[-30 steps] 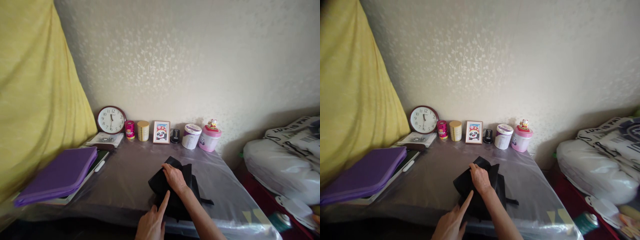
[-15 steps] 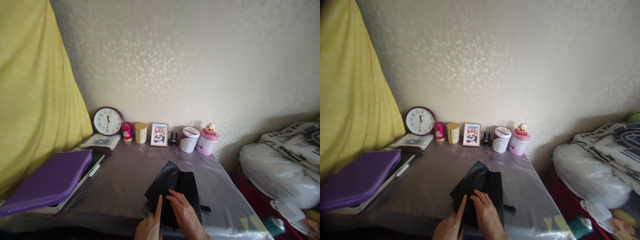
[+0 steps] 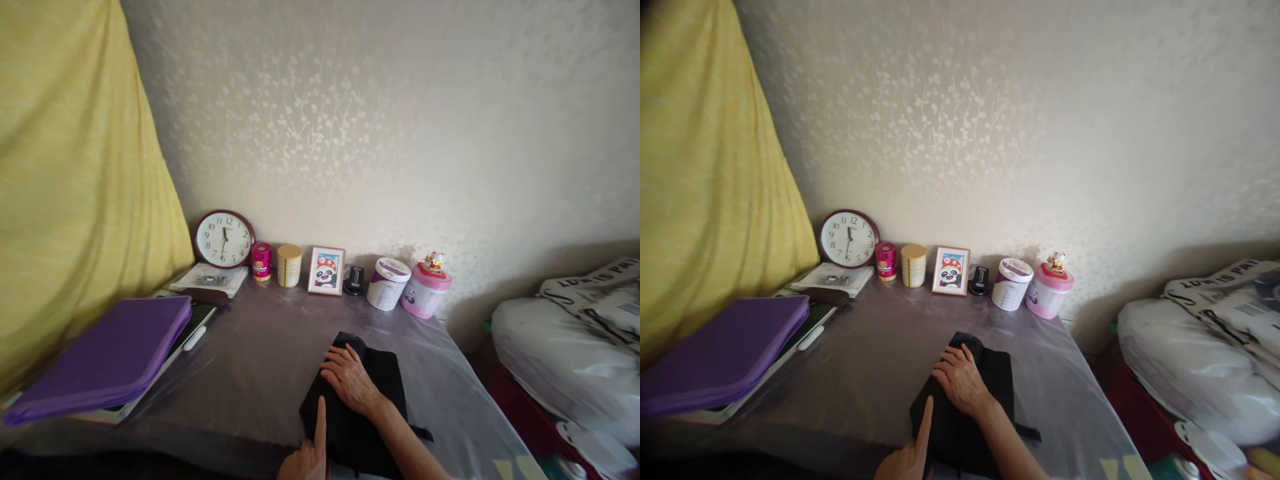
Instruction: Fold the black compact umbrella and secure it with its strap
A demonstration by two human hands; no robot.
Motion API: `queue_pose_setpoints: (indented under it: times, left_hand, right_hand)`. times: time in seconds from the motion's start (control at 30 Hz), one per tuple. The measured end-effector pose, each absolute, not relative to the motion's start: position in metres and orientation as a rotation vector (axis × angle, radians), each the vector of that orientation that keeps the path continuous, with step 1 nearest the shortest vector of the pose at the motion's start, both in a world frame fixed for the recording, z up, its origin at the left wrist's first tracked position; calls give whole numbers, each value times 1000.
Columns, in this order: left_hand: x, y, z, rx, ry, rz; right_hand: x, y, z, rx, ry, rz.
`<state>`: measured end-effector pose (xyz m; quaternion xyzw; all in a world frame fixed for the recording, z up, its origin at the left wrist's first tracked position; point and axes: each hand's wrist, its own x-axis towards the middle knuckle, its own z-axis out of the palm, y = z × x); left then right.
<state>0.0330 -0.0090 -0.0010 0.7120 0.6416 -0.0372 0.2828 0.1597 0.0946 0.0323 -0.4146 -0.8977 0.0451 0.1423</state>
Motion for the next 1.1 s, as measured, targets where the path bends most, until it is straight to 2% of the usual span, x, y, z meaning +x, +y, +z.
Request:
queue_pose_setpoints:
  times: [0.23,0.4,0.6,0.73,0.87,1.1]
  left_hand:
    - [31,-9,9,1828,1681,-109]
    - [25,-11,12,1770,1652,-41]
    - [20,-15,12,1770,1611,68]
    - [24,-20,10,1800,1640,136]
    - [29,-24,10,1784,1669,177]
    - [30,-28,10,1796,1702,247]
  right_hand:
    - [162,137,30,-1248,-2652,84]
    - [168,164,31,-1510,-2574,61]
    - [193,178,43,-1749,-2261,-8]
    - [230,149,54,-1877,-1943,-80]
    - [255,93,52,-1897,-1569,206]
    - [248,31,37,-1802,-1471,655]
